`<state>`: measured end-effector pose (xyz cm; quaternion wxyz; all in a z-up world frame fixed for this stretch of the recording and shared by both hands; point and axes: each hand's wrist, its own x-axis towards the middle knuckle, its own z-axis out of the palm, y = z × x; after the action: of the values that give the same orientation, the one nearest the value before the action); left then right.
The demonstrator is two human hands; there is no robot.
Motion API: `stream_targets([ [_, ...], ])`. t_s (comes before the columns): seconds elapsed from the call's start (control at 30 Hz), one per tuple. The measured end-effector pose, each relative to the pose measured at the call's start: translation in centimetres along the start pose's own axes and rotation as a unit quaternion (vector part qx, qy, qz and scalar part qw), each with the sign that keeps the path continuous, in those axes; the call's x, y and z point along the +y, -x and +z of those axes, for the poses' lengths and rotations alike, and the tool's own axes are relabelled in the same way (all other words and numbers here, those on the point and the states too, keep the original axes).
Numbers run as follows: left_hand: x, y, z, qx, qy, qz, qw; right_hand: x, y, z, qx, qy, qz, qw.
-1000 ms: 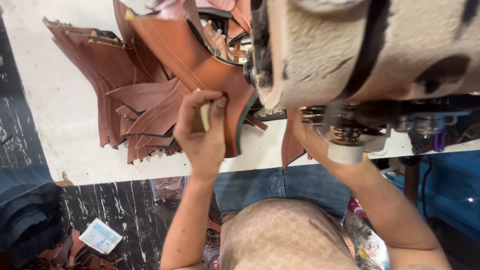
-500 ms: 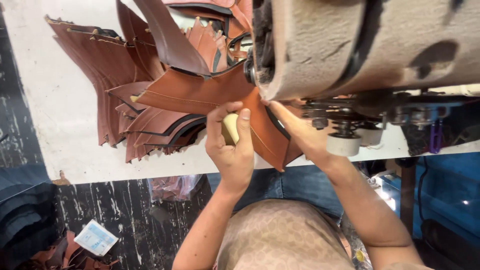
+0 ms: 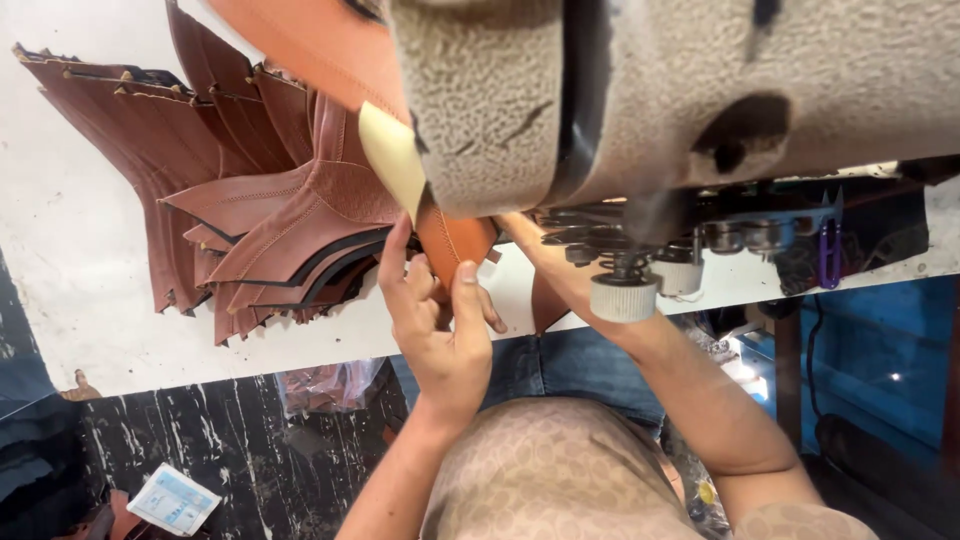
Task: Stitching together brown leather components for shoes using an industrial sewing machine.
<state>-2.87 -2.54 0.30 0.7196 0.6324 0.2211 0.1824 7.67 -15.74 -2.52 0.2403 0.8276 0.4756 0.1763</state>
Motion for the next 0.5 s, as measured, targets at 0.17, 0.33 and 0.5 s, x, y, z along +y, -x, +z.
stream_targets([
  [0.17, 0.7, -1.8, -0.1, 0.017, -0.026, 0.009, 0.999, -2.2, 5.7, 8.1, 0.022, 0.501, -0.119, 0.857],
  [0.33, 1.4, -3.9, -0.4, 0.003, -0.008, 0.007, 1.0, -3.0, 10.9, 16.3, -0.023, 0.945, -0.257, 0.203],
  [0.5, 0.2, -4.6, -1.3, -0.027, 0.009, 0.042, 0.999, -0.9, 11.3, 14.8, -0.03, 0.891, -0.285, -0.352],
])
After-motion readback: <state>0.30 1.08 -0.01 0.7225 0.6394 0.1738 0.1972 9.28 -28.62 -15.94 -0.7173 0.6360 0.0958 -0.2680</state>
